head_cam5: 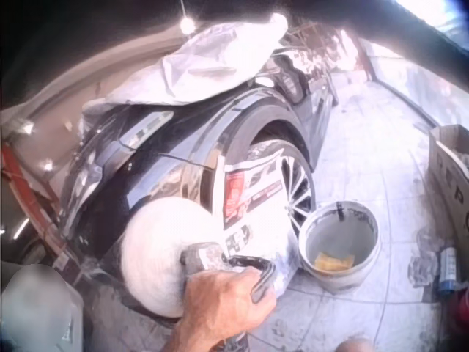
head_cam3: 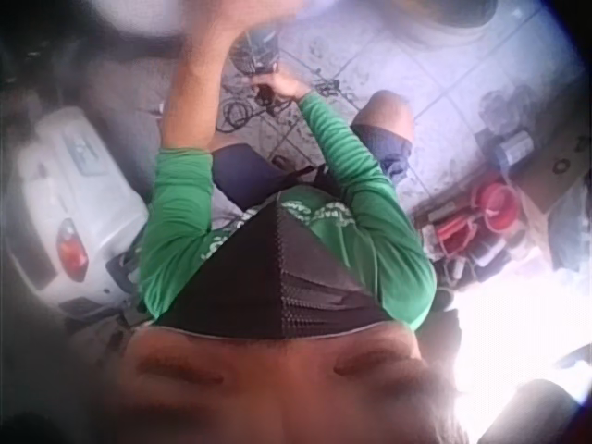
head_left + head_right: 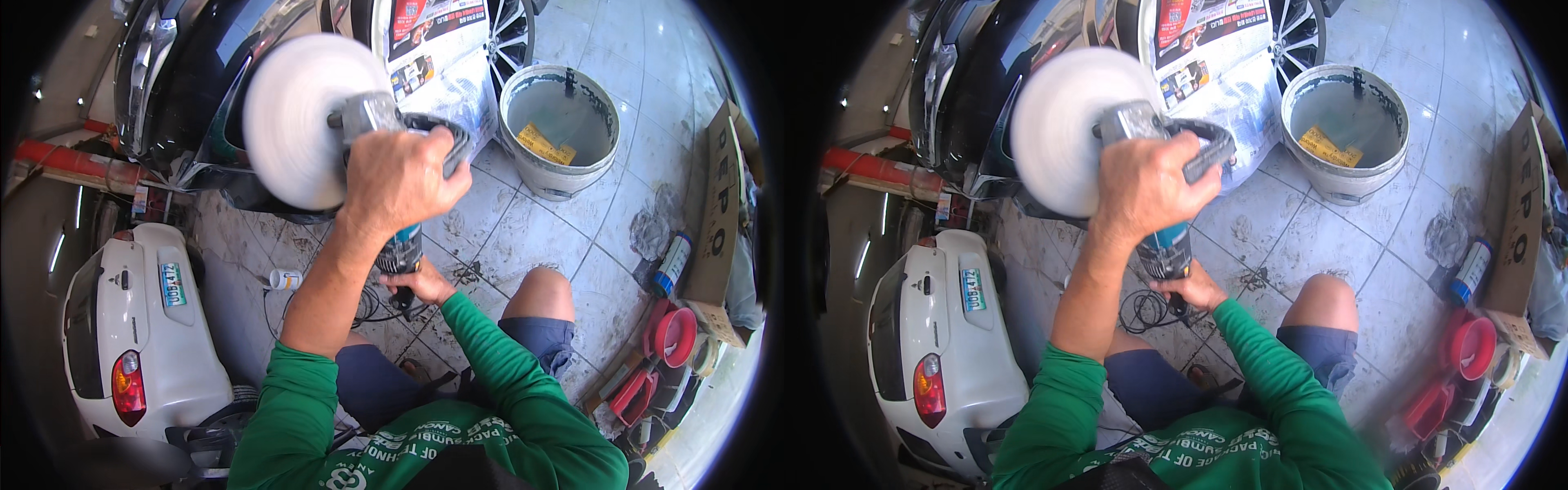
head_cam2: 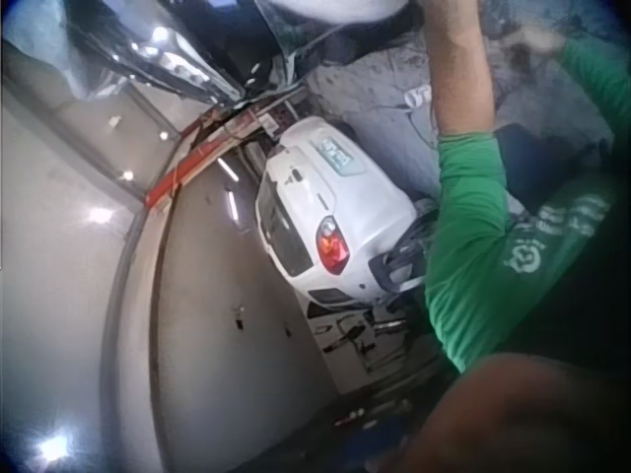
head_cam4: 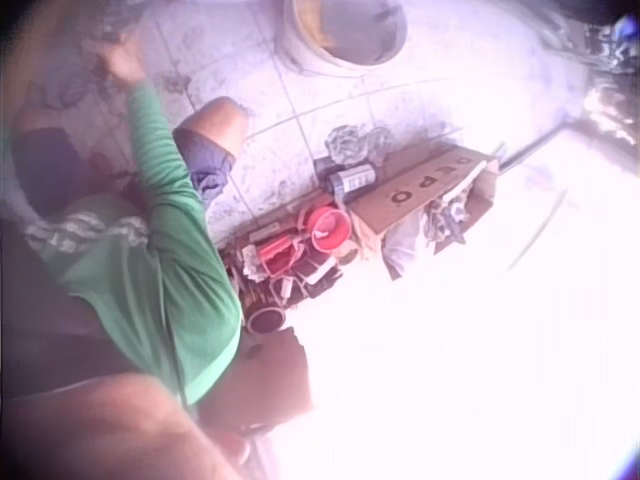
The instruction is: The person walks through a garage, picks up a car bumper, and sits on the floor. They use a rotary polisher with a buffing pad to polish the surface of the bumper, moving the tool across the area repeatedly.
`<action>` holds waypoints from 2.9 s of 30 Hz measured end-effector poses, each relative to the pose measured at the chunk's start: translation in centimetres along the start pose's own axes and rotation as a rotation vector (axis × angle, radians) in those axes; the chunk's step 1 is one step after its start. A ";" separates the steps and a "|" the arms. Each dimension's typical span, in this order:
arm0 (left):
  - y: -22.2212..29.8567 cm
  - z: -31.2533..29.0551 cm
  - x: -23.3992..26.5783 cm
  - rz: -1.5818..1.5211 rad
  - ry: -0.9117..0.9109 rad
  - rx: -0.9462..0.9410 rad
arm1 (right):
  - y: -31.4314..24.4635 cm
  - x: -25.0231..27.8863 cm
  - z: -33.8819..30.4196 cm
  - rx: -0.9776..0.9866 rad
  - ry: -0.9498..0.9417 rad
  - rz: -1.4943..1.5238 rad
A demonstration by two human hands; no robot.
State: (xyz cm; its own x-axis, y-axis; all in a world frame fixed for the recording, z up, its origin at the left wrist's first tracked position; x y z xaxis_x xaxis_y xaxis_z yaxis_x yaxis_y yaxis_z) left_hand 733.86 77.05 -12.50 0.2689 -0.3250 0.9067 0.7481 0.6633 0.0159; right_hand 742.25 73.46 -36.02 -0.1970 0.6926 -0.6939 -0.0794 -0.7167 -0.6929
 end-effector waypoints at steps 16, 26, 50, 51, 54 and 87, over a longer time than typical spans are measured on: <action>-3.1 -11.4 0.0 -0.002 -0.025 0.087 | 13.1 -2.7 -5.2 -0.069 0.149 -0.183; -3.6 -13.5 -10.3 0.019 -0.350 0.112 | 17.1 -1.6 -8.8 -0.232 0.216 0.136; -1.2 -14.2 -13.7 0.218 -0.640 0.273 | 19.2 -1.3 -11.5 -0.326 0.166 0.434; -1.3 -14.0 -14.2 0.224 -0.662 0.284 | 19.2 -1.3 -11.5 -0.355 0.174 0.470; -0.9 -12.8 -16.4 0.204 -0.707 0.299 | 19.2 0.1 -11.7 -0.403 0.220 0.520; -5.1 -18.5 -14.5 -0.502 -0.089 0.479 | 10.3 4.7 -18.6 -0.451 0.480 -0.628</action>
State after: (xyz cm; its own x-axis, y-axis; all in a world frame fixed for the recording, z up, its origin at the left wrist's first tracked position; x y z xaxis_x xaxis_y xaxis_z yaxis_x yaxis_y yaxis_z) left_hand 737.31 65.90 -33.50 -0.1052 -0.6267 0.7721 0.4135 0.6786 0.6071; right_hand 758.73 70.84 -50.06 0.1890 0.9769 -0.0996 0.3752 -0.1656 -0.9120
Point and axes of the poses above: each hand's wrist, its own z-axis towards the middle knuckle, its own x-axis out of the back of the hand, y = z × x, the point moved 1 cm from there along z, towards the middle knuckle, and after that the axes turned 15 degrees about x, right-handed, at the moved point
